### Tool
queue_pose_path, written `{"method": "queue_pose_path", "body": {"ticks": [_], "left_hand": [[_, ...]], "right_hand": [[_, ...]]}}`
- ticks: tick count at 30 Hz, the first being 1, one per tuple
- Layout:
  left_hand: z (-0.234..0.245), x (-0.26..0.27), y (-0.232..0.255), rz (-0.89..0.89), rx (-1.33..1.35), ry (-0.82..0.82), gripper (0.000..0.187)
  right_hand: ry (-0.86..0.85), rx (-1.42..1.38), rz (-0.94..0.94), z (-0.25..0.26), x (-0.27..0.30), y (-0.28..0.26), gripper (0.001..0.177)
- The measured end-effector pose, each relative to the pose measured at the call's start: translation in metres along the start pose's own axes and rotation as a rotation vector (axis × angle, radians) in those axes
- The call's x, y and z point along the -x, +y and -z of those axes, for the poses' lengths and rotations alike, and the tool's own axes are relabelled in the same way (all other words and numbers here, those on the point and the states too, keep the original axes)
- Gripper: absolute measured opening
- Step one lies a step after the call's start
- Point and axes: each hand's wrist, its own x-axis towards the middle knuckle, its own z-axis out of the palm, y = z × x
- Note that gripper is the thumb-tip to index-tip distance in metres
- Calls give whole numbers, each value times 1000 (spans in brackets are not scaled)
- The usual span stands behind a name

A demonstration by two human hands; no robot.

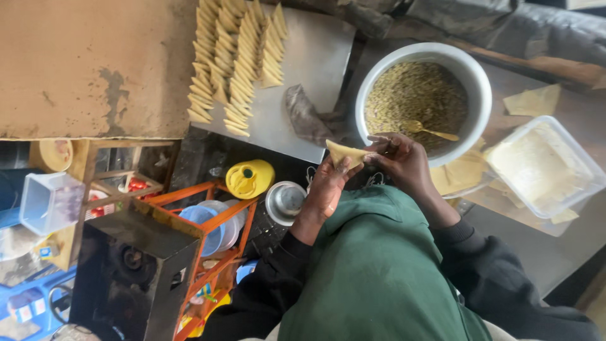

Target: The person folds square pastry sheets into cones, fills them with a grain mixture from a bowl, and seals them into triangular samosas. The finished samosas are placed in rows on a metal tray. The person uses a spoon to scoop filling and applies a liquid sealant to the pastry edges.

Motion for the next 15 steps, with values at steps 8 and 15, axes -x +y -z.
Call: {"method": "queue_pose_path", "body": {"ticks": [8, 15], "left_hand": [[100, 17, 2, 126, 132, 191, 43], [228, -13, 28, 70, 101, 432, 41]], "right_hand": [[-137, 190, -70, -56, -36, 40, 45], [-231, -101, -281, -114, -107, 129, 55]]}}
